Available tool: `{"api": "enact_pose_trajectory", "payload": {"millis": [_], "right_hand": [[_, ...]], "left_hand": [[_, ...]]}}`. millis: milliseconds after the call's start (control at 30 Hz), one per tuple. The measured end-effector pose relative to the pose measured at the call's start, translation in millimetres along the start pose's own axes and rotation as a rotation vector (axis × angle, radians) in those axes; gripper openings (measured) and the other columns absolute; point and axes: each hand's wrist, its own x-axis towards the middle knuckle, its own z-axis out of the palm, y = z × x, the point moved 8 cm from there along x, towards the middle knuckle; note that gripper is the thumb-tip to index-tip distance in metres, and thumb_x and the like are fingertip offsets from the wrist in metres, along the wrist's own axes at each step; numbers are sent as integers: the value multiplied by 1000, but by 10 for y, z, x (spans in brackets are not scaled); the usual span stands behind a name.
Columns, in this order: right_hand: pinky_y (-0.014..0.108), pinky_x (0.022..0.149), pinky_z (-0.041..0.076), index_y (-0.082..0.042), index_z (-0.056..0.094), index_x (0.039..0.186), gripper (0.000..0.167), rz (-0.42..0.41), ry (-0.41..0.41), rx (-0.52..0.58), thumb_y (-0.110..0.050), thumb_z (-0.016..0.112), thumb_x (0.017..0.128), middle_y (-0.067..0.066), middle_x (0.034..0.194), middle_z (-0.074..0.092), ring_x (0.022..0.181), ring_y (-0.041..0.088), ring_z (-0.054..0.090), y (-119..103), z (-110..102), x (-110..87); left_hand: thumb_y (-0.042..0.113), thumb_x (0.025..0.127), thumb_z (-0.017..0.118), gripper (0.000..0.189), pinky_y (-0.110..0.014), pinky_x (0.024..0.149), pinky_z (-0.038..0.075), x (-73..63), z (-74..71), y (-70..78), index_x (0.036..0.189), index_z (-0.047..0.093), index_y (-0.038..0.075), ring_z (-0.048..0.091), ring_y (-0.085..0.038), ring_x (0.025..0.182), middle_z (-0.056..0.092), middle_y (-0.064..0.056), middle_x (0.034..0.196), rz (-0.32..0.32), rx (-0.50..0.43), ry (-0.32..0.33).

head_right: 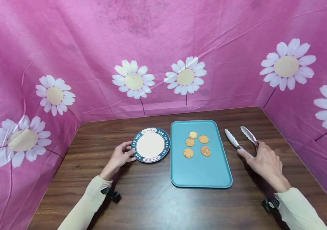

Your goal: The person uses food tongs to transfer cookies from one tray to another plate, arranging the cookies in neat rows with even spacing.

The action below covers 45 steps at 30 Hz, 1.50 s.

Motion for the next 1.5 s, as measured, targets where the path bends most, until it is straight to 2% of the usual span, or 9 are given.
{"api": "enact_pose_trajectory", "payload": {"millis": [300,533,633,700,833,1000,1167,1300,1500], "right_hand": [[65,58,46,5,44,144,85,-72,75,37,-58,70,93,41,117,59,95,64,57,-139,-104,-70],[62,50,45,2,51,139,80,-141,114,41,-56,75,90,33,94,64,83,60,60,-356,-191,-180],[62,46,45,2,52,137,78,-174,122,40,-54,78,89,35,96,66,78,60,61,-464,-206,-245],[62,44,44,0,53,137,76,-191,116,39,-54,78,88,37,105,66,79,62,61,-528,-207,-291],[60,43,45,-4,56,137,70,-233,104,29,-51,78,89,33,105,68,75,57,62,-650,-215,-379],[60,42,46,-5,57,133,66,-283,65,-2,-51,78,90,34,96,69,71,54,63,-780,-216,-456],[50,41,45,-7,59,132,65,-304,-2,-34,-54,76,91,21,83,69,65,39,62,-852,-169,-510],[46,42,45,-9,61,131,63,-308,-43,-33,-56,74,92,14,80,69,65,33,62,-882,-131,-553],[47,43,47,-8,63,130,62,-326,-65,-36,-55,75,92,15,83,70,67,32,63,-917,-99,-599]], "left_hand": [[-9,100,56,54,-29,81,72,54,5,4,152,43,-6,59,-15,83,52,-26,126,10,-17,-4],[-10,99,56,55,-28,82,72,39,6,-9,153,43,-5,59,-14,84,51,-25,126,-3,-30,-8],[-10,100,55,55,-28,81,72,31,4,-17,153,42,-6,59,-14,84,51,-25,126,0,-32,-6],[-10,100,55,55,-27,80,72,34,6,-22,153,42,-6,59,-14,84,51,-24,126,2,-31,-6],[-9,100,55,55,-26,80,72,34,11,-21,154,42,-5,58,-13,83,51,-25,127,0,-34,-8],[-9,101,54,55,-28,82,72,33,7,-31,154,41,-5,59,-13,84,50,-25,128,-4,-32,-6],[-7,102,53,54,-30,84,72,29,0,-37,154,41,-5,60,-13,85,50,-27,130,0,-21,-5],[-7,102,54,54,-29,84,72,28,2,-54,155,41,-4,61,-14,86,50,-27,131,-7,-16,-7],[-7,101,54,55,-30,84,72,15,2,-53,154,41,-4,62,-14,85,50,-27,131,0,-13,-5]]}}
